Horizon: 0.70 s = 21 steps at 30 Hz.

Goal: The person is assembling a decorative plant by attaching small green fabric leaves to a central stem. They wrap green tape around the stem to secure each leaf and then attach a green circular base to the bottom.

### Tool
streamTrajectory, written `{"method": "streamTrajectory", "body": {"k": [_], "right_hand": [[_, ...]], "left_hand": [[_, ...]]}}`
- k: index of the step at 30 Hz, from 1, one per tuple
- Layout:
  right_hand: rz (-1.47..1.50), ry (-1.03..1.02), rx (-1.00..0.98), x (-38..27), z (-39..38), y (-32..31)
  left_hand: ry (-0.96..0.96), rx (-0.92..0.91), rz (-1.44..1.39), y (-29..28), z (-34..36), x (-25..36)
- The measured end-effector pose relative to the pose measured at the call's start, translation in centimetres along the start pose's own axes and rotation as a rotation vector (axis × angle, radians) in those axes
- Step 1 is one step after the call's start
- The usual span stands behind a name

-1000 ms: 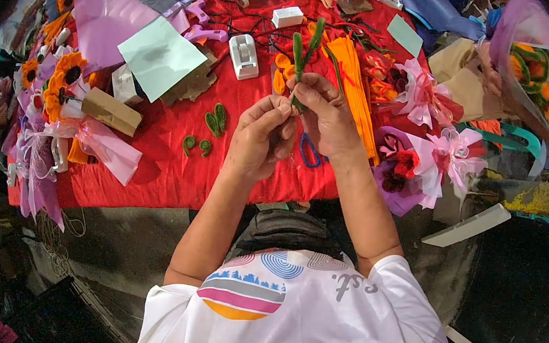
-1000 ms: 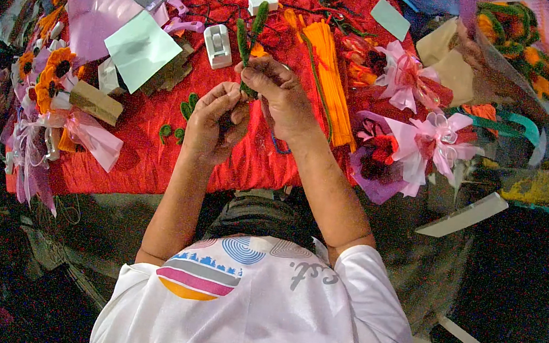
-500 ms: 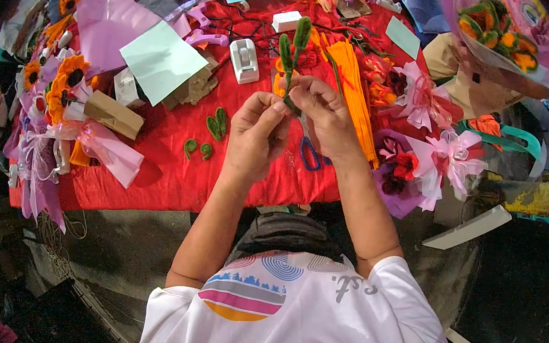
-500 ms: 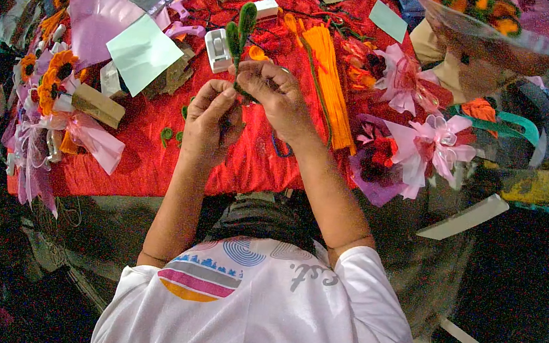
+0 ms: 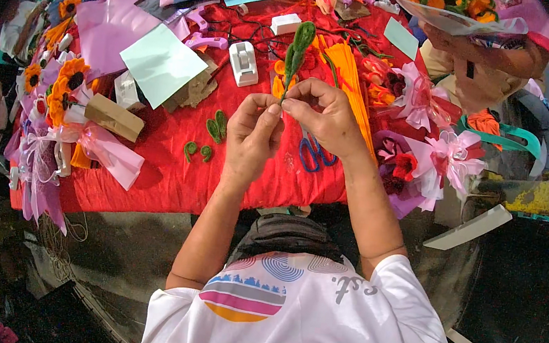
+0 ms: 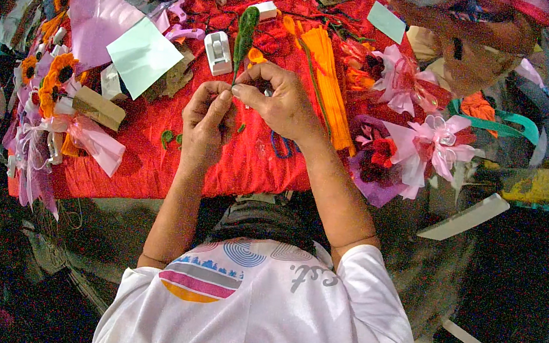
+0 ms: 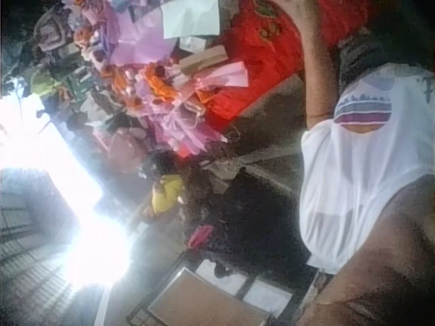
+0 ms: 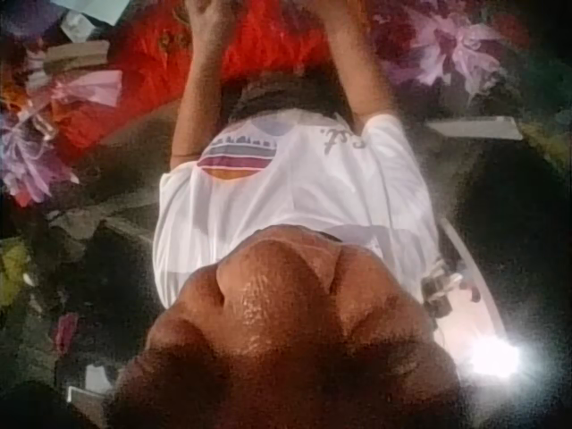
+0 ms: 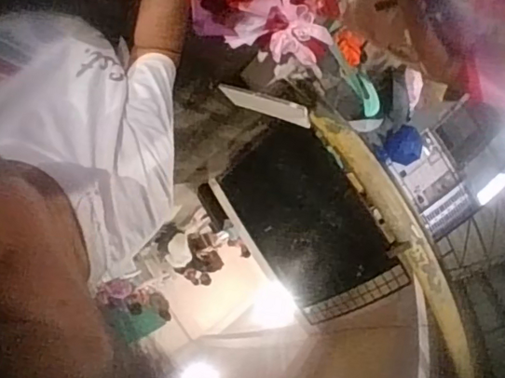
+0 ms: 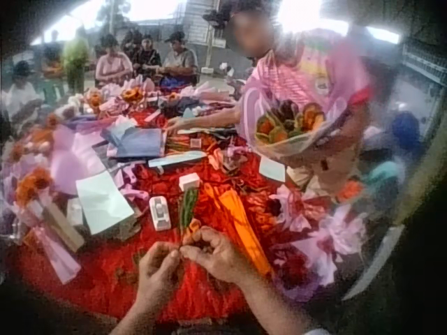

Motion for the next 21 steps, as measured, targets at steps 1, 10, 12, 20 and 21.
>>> {"method": "streamTrajectory", "body": {"k": [1,10,12,20,21], "right_hand": [[0.034,0.054,-0.006,0.5,0.0,0.0],[0.055,0.171,-0.12,0.3,-0.5,0.4],[0.023,0.166,-0.168,0.3,-0.4,0.6],[-0.102,0.049,-0.237,-1.3,-0.5,1.0],[-0.102,0.048,-0.236,-1.1,-0.5,0.9]], "left_hand": [[-0.007,-0.014,-0.001,0.1,0.0,-0.1],[0.034,-0.084,0.121,0.0,-0.2,1.6],[0.031,-0.074,0.118,0.0,-0.3,1.6],[0.057,0.0,0.134,-0.8,-0.3,1.1],[0.07,0.008,0.164,-0.8,-0.3,1.3]]}}
Point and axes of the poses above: each hand's wrist, its own z-axis towards the middle knuckle, its own y-axis out of the palm, x = y × z, the point moved 10 cm from there along z, towards the middle knuckle, and after that the axes turned 12 degrees about z, right-handed, at the moved point
